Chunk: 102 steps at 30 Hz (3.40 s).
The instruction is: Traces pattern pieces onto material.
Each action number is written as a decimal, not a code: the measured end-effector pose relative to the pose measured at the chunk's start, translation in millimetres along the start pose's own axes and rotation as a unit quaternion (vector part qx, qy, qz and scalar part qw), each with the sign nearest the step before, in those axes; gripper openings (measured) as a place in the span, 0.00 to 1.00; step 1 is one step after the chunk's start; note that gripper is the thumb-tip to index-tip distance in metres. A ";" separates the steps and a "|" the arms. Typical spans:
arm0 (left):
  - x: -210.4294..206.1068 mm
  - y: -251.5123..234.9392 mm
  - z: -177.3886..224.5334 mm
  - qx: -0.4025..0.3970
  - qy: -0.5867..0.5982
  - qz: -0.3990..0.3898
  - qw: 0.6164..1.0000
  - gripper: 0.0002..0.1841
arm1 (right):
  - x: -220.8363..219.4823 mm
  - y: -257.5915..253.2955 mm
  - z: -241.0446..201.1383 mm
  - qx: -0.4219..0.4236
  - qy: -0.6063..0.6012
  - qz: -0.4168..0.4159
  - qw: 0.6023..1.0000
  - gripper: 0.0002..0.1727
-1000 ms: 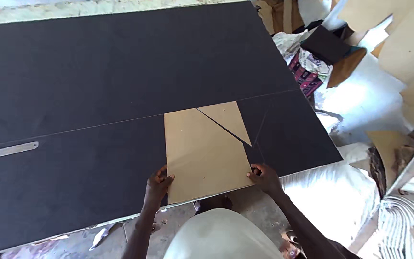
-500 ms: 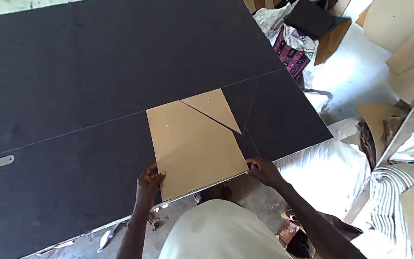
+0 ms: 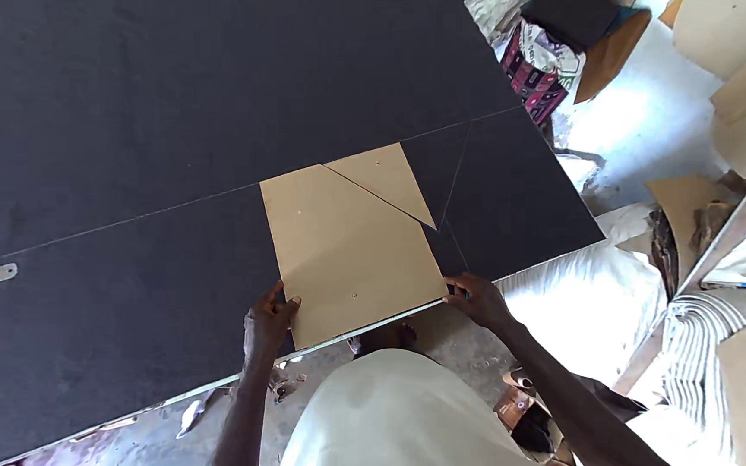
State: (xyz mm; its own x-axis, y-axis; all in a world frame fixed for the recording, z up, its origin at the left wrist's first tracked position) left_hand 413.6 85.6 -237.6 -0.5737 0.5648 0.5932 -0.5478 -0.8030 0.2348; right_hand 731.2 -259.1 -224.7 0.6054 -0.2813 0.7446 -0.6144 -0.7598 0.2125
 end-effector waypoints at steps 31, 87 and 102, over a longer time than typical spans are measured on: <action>0.9 -4.5 -5.6 0.017 0.090 -0.039 0.995 0.29 | -12.2 0.8 11.8 -0.015 0.105 -0.025 0.994 0.25; 11.5 -6.2 31.2 0.008 -0.090 -0.056 0.994 0.27 | -0.5 -3.1 -0.1 0.035 0.149 0.002 0.988 0.21; 4.8 -7.7 3.1 0.010 0.002 -0.038 0.999 0.28 | -12.5 0.8 11.5 -0.002 0.133 -0.005 0.991 0.24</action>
State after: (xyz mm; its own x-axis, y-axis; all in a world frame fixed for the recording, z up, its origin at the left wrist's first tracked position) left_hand 417.0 94.0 -234.2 -0.5335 0.6255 0.5693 -0.5779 -0.7611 0.2947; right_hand 729.0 -263.0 -241.0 0.4571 -0.1092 0.8827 -0.6109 -0.7598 0.2224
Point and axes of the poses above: each hand's wrist, its own y-axis away from the middle knuckle, its own x-axis out of the back of the hand, z = x × y, the point moved 2 cm from there along -y, towards the middle knuckle, and after that the axes turned 7 degrees about -x, right-handed, at the moved point
